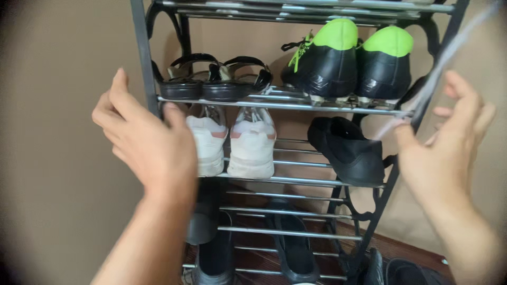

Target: The person organizes a shoe rack by picking up various shoes and sandals from the floor and placing them onto the shelves. They handle multiple pairs, including black sandals, green and black cleats, white sneakers, and pink flip-flops, arranging them neatly on the rack.

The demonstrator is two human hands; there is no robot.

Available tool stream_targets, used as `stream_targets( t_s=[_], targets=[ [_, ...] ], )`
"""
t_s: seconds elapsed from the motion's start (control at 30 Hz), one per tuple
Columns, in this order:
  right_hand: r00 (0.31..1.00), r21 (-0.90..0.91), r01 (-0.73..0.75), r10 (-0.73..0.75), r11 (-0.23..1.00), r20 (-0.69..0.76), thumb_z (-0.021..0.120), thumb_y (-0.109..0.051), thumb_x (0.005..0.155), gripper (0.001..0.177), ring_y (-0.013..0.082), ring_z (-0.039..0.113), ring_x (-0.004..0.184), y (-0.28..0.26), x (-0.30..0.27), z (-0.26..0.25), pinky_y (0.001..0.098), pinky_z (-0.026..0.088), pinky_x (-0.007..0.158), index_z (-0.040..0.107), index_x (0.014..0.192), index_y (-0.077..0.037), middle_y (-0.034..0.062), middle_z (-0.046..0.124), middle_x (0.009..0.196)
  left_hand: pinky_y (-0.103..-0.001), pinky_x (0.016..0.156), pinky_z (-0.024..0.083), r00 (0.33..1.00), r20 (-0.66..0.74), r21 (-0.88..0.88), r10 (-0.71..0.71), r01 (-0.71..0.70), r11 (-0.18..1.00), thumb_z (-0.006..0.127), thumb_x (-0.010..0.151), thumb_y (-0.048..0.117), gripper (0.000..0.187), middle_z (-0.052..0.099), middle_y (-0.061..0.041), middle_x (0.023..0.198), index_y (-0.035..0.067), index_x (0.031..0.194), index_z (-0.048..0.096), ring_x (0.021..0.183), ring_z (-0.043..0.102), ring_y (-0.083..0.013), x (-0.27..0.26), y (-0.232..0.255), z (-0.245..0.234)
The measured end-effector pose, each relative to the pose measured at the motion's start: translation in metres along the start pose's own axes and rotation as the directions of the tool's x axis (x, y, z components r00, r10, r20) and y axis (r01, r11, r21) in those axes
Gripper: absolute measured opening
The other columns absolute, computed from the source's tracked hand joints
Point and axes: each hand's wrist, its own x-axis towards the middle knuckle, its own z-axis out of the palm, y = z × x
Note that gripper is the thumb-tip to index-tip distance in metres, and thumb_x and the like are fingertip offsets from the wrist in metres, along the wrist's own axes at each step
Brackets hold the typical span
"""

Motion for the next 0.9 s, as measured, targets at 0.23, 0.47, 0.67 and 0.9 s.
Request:
stream_targets(
  t_s=[0.23, 0.47, 0.67, 0.9],
  targets=[
    [0.999, 0.092, 0.047, -0.044, 0.995, -0.026, 0.077, 0.004, 0.095, 0.056, 0.028, 0.055, 0.126, -0.005, 0.003, 0.012, 0.0402, 0.048, 0.106, 0.051, 0.144, -0.005, 0.0159, 0.047, 0.136, -0.052, 0.109, 0.035, 0.964, 0.029, 0.178, 0.264, -0.265, 0.948, 0.074, 0.092, 0.009, 0.065, 0.045, -0.019, 0.142, 0.008, 0.151, 0.047, 0.134, 0.046, -0.0378, -0.004, 0.0, 0.011],
    [0.991, 0.257, -0.001, -0.032, 0.966, 0.126, 0.07, 0.003, 0.092, 0.03, 0.0248, 0.06, 0.121, -0.049, -0.008, 0.008, 0.0364, 0.052, 0.102, 0.07, 0.119, -0.009, 0.01, 0.057, 0.126, -0.054, 0.1, 0.033, 0.887, 0.254, 0.355, 0.385, -0.456, 0.816, 0.071, 0.093, 0.039, 0.038, 0.063, -0.015, 0.121, 0.008, 0.115, 0.074, 0.118, 0.051, -0.0358, 0.01, 0.031, 0.053],
    [0.981, 0.286, -0.046, -0.01, 0.957, 0.191, 0.069, 0.001, 0.094, 0.028, 0.022, 0.065, 0.114, -0.053, 0.001, 0.009, 0.0354, 0.055, 0.1, 0.072, 0.12, -0.009, 0.0096, 0.061, 0.121, -0.053, 0.099, 0.032, 0.747, 0.663, 0.515, 0.05, -0.504, 0.693, 0.058, 0.094, 0.053, 0.049, 0.065, -0.019, 0.122, 0.012, 0.114, 0.077, 0.12, 0.049, -0.0382, 0.045, 0.061, 0.079],
    [0.98, 0.221, 0.036, -0.078, 0.975, 0.185, 0.074, -0.002, 0.092, 0.053, 0.026, 0.061, 0.118, -0.063, 0.026, 0.023, 0.0378, 0.053, 0.098, 0.056, 0.142, -0.007, 0.0139, 0.055, 0.132, -0.055, 0.103, 0.034, 0.641, 0.761, 0.43, -0.099, -0.385, 0.816, 0.063, 0.089, 0.044, 0.051, 0.053, -0.019, 0.139, 0.016, 0.132, 0.065, 0.13, 0.042, -0.0389, 0.062, 0.08, 0.096]
  ],
)
